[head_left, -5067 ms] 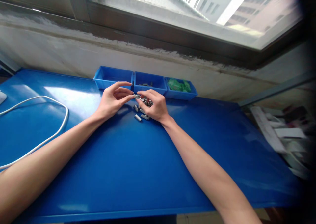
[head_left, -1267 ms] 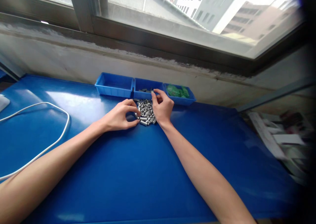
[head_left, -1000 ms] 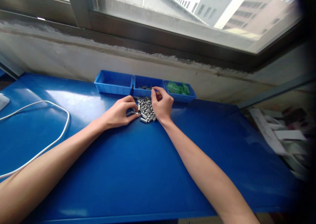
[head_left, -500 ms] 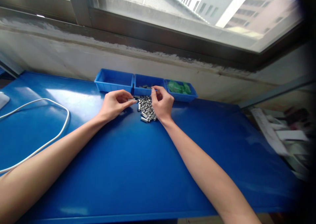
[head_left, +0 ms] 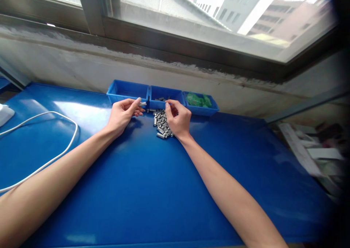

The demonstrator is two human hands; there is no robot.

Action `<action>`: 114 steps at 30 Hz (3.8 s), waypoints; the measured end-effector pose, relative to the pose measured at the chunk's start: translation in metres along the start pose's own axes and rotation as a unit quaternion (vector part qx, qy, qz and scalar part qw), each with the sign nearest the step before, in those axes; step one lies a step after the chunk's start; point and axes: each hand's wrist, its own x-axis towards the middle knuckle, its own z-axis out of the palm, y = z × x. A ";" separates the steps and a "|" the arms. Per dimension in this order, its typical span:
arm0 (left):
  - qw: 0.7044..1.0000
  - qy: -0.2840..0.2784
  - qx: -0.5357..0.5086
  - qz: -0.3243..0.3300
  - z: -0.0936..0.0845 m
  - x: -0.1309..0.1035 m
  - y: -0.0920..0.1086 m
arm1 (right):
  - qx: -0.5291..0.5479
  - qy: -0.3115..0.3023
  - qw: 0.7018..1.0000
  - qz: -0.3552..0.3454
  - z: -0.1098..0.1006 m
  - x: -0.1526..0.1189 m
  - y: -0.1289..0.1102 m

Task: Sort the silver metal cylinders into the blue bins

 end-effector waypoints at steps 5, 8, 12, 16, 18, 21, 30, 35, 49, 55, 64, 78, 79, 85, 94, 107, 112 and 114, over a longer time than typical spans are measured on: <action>1.000 -0.006 0.015 0.003 0.001 -0.002 0.001 | -0.001 -0.016 1.000 -0.009 -0.002 -0.001 -0.002; 0.999 -0.037 0.022 -0.001 0.001 -0.004 0.002 | 0.003 -0.059 0.997 -0.054 -0.004 -0.002 -0.006; 0.997 -0.076 0.032 -0.005 0.001 -0.007 0.003 | 0.004 -0.127 0.984 -0.124 -0.007 -0.005 -0.010; 0.992 -0.115 0.042 0.001 0.001 -0.007 0.004 | 0.016 -0.146 0.978 -0.148 -0.006 -0.006 -0.008; 0.991 -0.129 0.048 0.006 0.002 -0.007 0.004 | 0.025 -0.156 0.977 -0.147 -0.004 -0.005 -0.006; 0.988 -0.134 0.066 0.026 0.002 -0.006 0.004 | 0.039 -0.154 0.977 -0.143 -0.001 -0.005 -0.004; 0.930 -0.040 0.326 0.166 0.006 -0.012 0.004 | 0.008 -0.048 0.999 -0.024 0.000 -0.002 -0.002; 0.882 -0.069 0.403 0.232 0.006 -0.012 -0.002 | -0.012 0.046 0.996 0.077 0.003 0.002 0.009; 0.851 -0.113 0.455 0.239 0.006 -0.014 -0.004 | -0.009 -0.032 0.998 0.044 0.002 0.001 0.003; 0.840 -0.147 0.459 0.248 0.006 -0.013 -0.006 | 0.025 -0.089 0.996 -0.019 -0.004 -0.002 -0.007; 0.855 -0.131 0.443 0.236 0.004 -0.013 -0.008 | 0.036 -0.163 0.983 -0.074 -0.005 -0.004 -0.007; 0.970 -0.149 0.140 0.133 0.005 -0.011 -0.004 | 0.030 -0.180 0.980 -0.079 -0.005 -0.002 -0.005; 0.969 -0.152 0.143 0.130 0.005 -0.012 -0.003 | 0.029 -0.181 0.980 -0.077 -0.005 -0.002 -0.005; 0.977 -0.134 0.127 0.106 0.009 -0.015 0.002 | 0.031 -0.188 0.979 -0.069 -0.006 -0.003 -0.005; 0.991 0.109 0.002 0.072 -0.002 0.005 0.004 | 0.031 -0.194 0.979 -0.057 -0.007 -0.003 -0.006; 0.924 -0.100 0.280 0.239 0.005 -0.007 -0.001 | 0.165 -0.048 0.977 0.123 -0.013 0.000 -0.005; 0.815 -0.236 0.426 0.315 0.006 -0.013 -0.004 | 0.122 0.008 0.983 0.135 -0.022 0.001 -0.009; 0.802 -0.237 0.450 0.313 0.006 -0.013 -0.005 | 0.059 0.010 0.990 0.131 -0.028 0.001 -0.011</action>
